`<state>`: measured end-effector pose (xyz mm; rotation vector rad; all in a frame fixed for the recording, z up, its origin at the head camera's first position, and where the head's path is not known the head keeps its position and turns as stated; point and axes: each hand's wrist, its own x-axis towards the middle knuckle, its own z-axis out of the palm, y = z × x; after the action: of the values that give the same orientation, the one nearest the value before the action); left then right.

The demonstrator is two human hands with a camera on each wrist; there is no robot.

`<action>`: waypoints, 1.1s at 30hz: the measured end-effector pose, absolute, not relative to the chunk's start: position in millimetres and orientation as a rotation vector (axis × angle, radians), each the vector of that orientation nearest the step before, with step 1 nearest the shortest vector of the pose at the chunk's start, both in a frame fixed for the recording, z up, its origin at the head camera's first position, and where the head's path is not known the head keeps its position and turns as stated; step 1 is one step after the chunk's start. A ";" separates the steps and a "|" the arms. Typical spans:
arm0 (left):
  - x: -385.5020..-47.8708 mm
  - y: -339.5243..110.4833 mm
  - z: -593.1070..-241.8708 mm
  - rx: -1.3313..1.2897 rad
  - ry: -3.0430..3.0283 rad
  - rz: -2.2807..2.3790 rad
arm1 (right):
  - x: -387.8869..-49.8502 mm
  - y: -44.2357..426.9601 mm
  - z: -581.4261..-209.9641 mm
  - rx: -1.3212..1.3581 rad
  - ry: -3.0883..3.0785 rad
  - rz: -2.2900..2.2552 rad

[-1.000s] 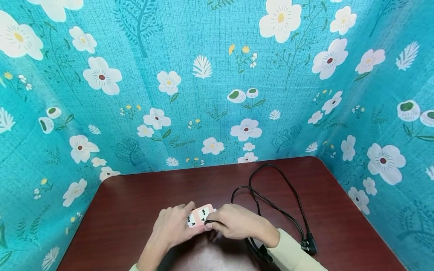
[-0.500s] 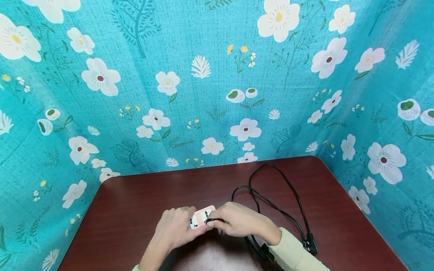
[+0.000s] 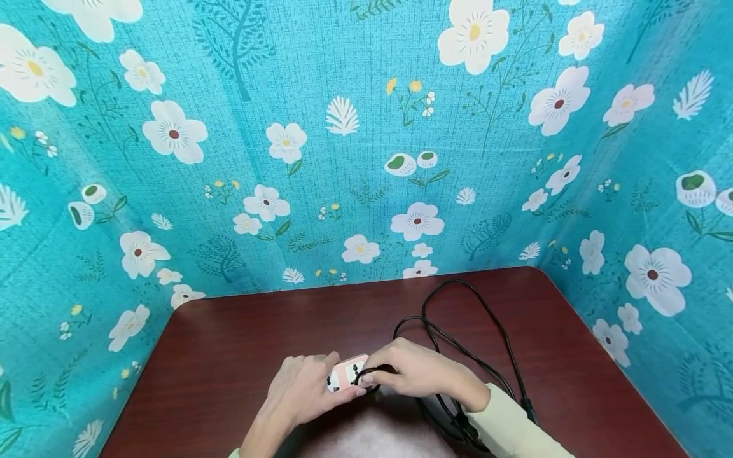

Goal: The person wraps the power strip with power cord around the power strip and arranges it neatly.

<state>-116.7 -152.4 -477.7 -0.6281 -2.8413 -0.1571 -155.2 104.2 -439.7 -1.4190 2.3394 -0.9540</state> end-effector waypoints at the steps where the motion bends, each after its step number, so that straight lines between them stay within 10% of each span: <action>1: -116.6 -152.6 -477.7 -0.629 -2.845 -0.156 | -154.9 105.5 -440.0 -1.402 2.341 -0.948; 17: -117.1 -168.2 -474.4 -0.419 -2.904 -0.082 | -129.4 147.2 -434.3 -0.530 1.991 -1.389; 33: -117.8 -163.8 -472.2 -0.477 -2.919 -0.074 | -124.3 153.7 -415.4 -0.712 2.675 -1.014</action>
<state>-117.8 -163.8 -472.2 -0.4770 -2.9190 -0.0744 -124.3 153.7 -415.4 -0.7118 2.6754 -1.0143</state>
